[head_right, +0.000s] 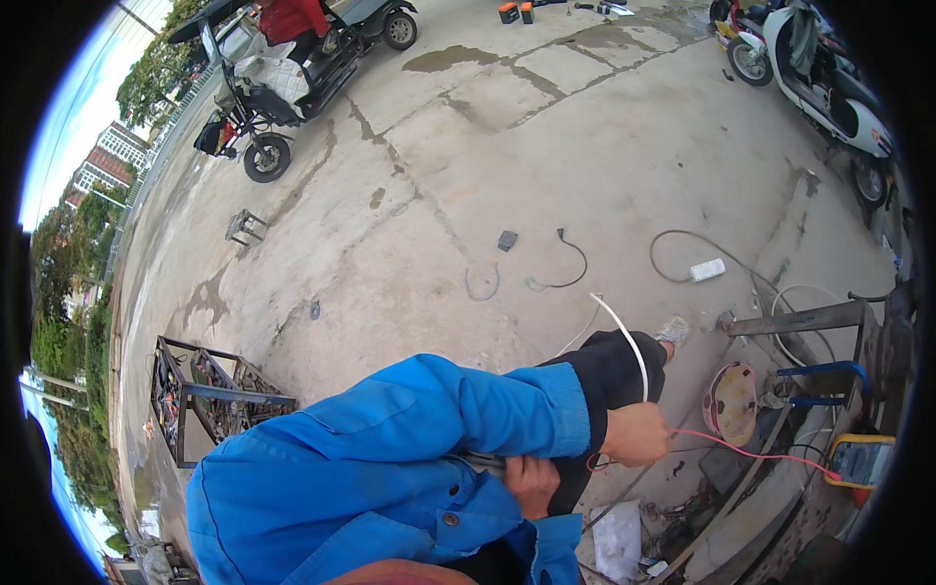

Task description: The person works on a white power strip, using a screwdriver to adjust internal wiring and a multimeter to test connections. They repeatedly probe the strip's terminals and wires, then hold the strip up to inspect its back label.

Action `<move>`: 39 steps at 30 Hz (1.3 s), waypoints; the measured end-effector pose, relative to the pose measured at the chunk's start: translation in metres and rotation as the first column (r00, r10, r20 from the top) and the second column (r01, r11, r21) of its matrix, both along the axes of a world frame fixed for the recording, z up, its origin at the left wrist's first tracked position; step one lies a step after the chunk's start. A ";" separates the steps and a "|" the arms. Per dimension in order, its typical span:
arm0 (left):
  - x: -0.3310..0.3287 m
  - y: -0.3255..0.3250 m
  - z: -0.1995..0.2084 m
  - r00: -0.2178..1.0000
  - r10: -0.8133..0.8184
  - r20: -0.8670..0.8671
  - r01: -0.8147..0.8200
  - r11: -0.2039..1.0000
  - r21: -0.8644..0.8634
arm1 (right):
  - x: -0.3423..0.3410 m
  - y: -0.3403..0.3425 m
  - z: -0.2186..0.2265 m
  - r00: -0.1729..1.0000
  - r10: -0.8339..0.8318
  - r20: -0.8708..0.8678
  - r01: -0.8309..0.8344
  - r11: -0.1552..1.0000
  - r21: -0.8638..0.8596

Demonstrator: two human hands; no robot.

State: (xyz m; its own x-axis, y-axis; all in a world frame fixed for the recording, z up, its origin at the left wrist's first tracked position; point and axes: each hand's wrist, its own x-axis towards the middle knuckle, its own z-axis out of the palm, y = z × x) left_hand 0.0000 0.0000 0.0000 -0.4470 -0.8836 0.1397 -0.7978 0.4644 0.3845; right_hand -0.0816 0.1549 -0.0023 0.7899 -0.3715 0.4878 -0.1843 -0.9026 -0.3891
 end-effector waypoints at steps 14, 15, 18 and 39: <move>0.028 0.035 -0.002 1.000 0.003 -0.002 -0.003 0.992 -0.128 | 0.018 0.022 0.034 0.997 0.075 0.031 -0.078 0.991 0.110; 0.032 0.036 0.002 0.999 -0.030 -0.014 0.028 0.988 -0.150 | 0.019 0.022 0.036 0.997 0.076 0.020 -0.077 0.992 0.097; 0.035 0.042 0.008 0.995 -0.103 0.008 0.102 0.965 -0.240 | 0.018 0.026 0.039 0.998 0.068 0.006 -0.068 0.993 0.095; 0.024 0.040 0.039 0.953 0.016 -0.303 -0.109 0.951 -0.290 | 0.008 0.022 0.036 1.000 -0.024 -0.001 0.024 0.999 -0.034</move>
